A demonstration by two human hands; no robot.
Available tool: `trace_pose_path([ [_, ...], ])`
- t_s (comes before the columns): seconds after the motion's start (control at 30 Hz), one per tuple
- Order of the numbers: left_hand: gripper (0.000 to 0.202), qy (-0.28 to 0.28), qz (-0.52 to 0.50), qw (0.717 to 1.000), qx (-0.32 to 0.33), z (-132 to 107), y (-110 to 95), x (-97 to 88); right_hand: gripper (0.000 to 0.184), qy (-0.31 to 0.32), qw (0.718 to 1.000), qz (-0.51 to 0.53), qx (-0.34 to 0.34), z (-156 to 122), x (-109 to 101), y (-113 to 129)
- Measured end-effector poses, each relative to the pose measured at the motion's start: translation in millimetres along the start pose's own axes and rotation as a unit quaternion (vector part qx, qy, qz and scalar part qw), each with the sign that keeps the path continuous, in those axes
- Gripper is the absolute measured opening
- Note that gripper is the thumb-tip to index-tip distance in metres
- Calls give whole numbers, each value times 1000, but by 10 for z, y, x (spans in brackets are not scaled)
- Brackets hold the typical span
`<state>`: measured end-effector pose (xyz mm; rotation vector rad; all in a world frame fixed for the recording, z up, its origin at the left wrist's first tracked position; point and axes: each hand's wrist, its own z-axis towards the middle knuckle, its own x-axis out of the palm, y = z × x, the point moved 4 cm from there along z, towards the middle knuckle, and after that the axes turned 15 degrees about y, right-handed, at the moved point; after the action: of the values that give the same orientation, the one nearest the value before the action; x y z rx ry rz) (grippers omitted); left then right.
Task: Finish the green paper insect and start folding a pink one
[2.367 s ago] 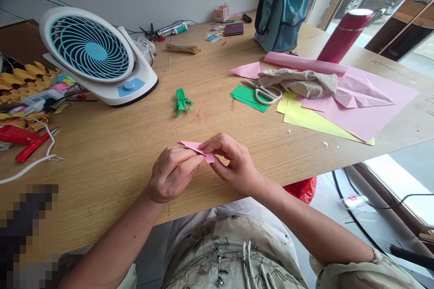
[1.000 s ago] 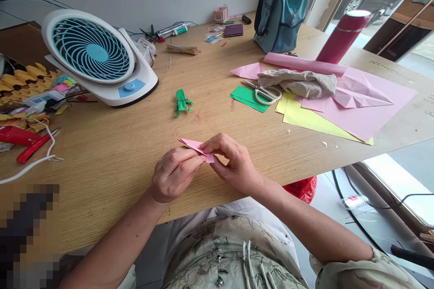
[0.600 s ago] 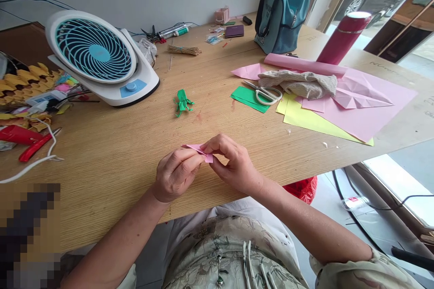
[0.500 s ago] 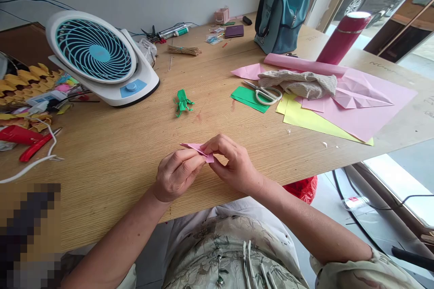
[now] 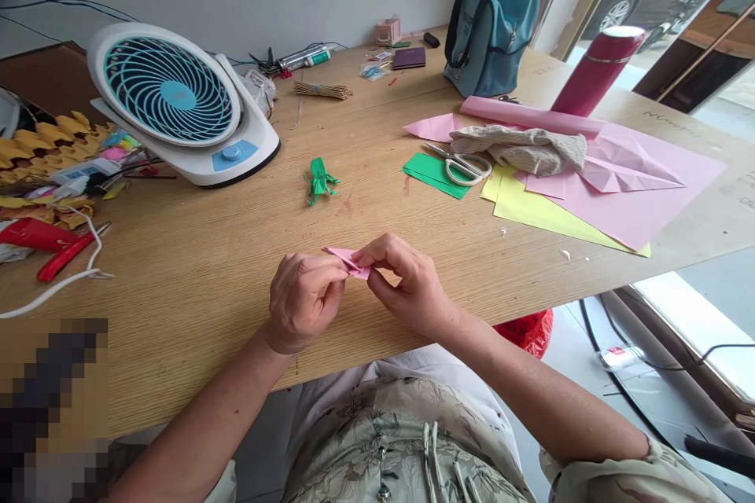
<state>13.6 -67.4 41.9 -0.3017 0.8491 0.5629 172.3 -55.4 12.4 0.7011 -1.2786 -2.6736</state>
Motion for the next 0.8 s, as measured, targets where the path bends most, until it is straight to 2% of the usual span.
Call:
trace_pose_path([
  [0.13,24,-2,-4,1000,-24,10,27,0,25,-10,1000,3,-7,-2,-12,6],
  [0.37,32,-1,3,1000,-6,-3,76,36,21,-23,1000,-8,-5,-19,-32,-1],
  [0.8,19,7,-67,995,-70,10,102,62,14,-31,999,-11,13,-7,-34,-7],
])
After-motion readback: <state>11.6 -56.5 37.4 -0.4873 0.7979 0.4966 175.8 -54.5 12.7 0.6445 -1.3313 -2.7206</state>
